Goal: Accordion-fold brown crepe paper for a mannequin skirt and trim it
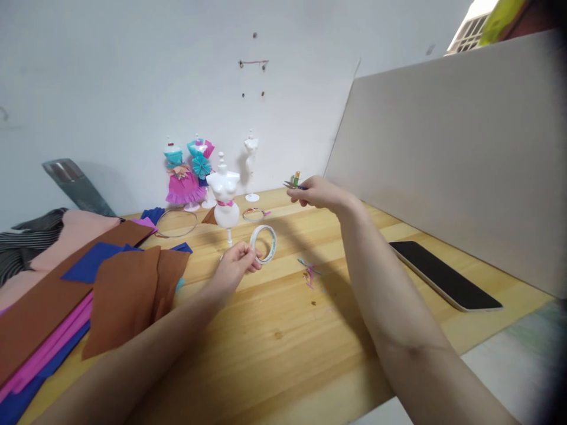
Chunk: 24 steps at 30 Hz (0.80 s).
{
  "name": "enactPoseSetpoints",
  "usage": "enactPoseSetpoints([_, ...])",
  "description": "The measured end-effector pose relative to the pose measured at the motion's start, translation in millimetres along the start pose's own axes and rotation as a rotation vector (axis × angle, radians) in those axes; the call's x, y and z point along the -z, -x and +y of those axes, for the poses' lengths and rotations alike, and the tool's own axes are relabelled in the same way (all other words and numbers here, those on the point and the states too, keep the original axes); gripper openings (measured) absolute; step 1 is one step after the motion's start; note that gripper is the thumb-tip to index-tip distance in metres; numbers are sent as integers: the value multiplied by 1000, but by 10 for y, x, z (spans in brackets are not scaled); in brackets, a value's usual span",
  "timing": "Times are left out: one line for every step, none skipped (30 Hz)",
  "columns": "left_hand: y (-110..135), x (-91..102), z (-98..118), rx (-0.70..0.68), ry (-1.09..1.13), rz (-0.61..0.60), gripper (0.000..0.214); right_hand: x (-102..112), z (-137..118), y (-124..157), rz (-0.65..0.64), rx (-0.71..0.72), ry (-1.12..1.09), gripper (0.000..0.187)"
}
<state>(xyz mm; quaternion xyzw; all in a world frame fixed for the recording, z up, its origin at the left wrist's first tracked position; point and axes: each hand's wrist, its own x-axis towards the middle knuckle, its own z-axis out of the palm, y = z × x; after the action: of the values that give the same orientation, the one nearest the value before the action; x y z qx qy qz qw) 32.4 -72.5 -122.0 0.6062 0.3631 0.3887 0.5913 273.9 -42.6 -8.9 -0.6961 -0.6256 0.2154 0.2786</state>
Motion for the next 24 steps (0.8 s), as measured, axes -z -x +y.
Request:
enactPoseSetpoints([3, -4, 0, 5, -16, -7, 25, 24, -14, 7, -26, 10, -66, 38])
enactPoseSetpoints([6, -11, 3, 7, -22, -17, 25, 39, -41, 14, -71, 19, -119, 43])
enactPoseSetpoints([10, -18, 9, 8, -22, -26, 25, 43, -78, 22, -124, 27, -157, 45])
enactPoseSetpoints([15, -26, 16, 8, -25, -38, 25, 37, -122, 34, -165, 29, -175, 45])
enactPoseSetpoints([22, -33, 25, 6, -31, -49, 25, 22, -168, 54, -200, 30, -173, 43])
enactPoseSetpoints([29, -37, 34, 3, -40, -57, 25, -3, -210, 83, -235, 60, -169, 39])
enactPoseSetpoints([36, -38, 42, -1, -50, -66, 24, -38, -241, 125, -272, 96, -168, 37])
enactPoseSetpoints([42, -37, 50, -6, -59, -73, 24, -84, -258, 182, -296, 144, -198, 36])
enactPoseSetpoints([46, -32, 56, -10, -67, -80, 24, -141, -258, 254, -302, 181, -255, 35])
enactPoseSetpoints([47, -27, 60, -10, -69, -86, 25, -209, -241, 341, -316, 210, -329, 35])
enactPoseSetpoints([46, -21, 62, -10, -66, -89, 25, -285, -208, 439, -331, 254, -411, 35])
enactPoseSetpoints([42, -16, 61, -12, -57, -91, 25, -369, -163, 543, -356, 289, -487, 36])
enactPoseSetpoints([36, -13, 58, -13, -44, -94, 26, -457, -111, 647, -383, 288, -549, 39])
enactPoseSetpoints([29, -11, 52, -14, -29, -99, 27, -546, -54, 743, -412, 253, -577, 42])
enactPoseSetpoints([22, -10, 43, -15, -13, -108, 28, -633, 2, 827, -429, 188, -594, 44])
enactPoseSetpoints([15, -11, 32, -15, 1, -120, 29, -713, 55, 895, -440, 112, -608, 47])
enactPoseSetpoints([8, -11, 20, -13, 11, -134, 29, -784, 102, 945, -455, 43, -619, 49])
enactPoseSetpoints([3, -12, 7, -9, 17, -148, 30, -843, 143, 977, -466, -5, -661, 51])
enactPoseSetpoints([-1, -12, -6, -6, 20, -161, 31, -888, 177, 993, -476, -51, -725, 52])
enactPoseSetpoints([-5, -11, -18, -3, 20, -166, 31, -918, 205, 996, -488, -90, -773, 51])
enactPoseSetpoints([-8, -9, -28, 1, 17, -167, 32, -934, 228, 991, -501, -119, -813, 51])
enactPoseSetpoints([-10, -7, -35, 6, 13, -166, 32, -939, 246, 981, -518, -140, -837, 50])
enactPoseSetpoints([-12, -5, -39, 9, 8, -165, 32, -936, 261, 970, -535, -153, -843, 50])
enactPoseSetpoints([-14, -4, -40, 9, 5, -164, 32, -928, 273, 960, -553, -157, -839, 50])
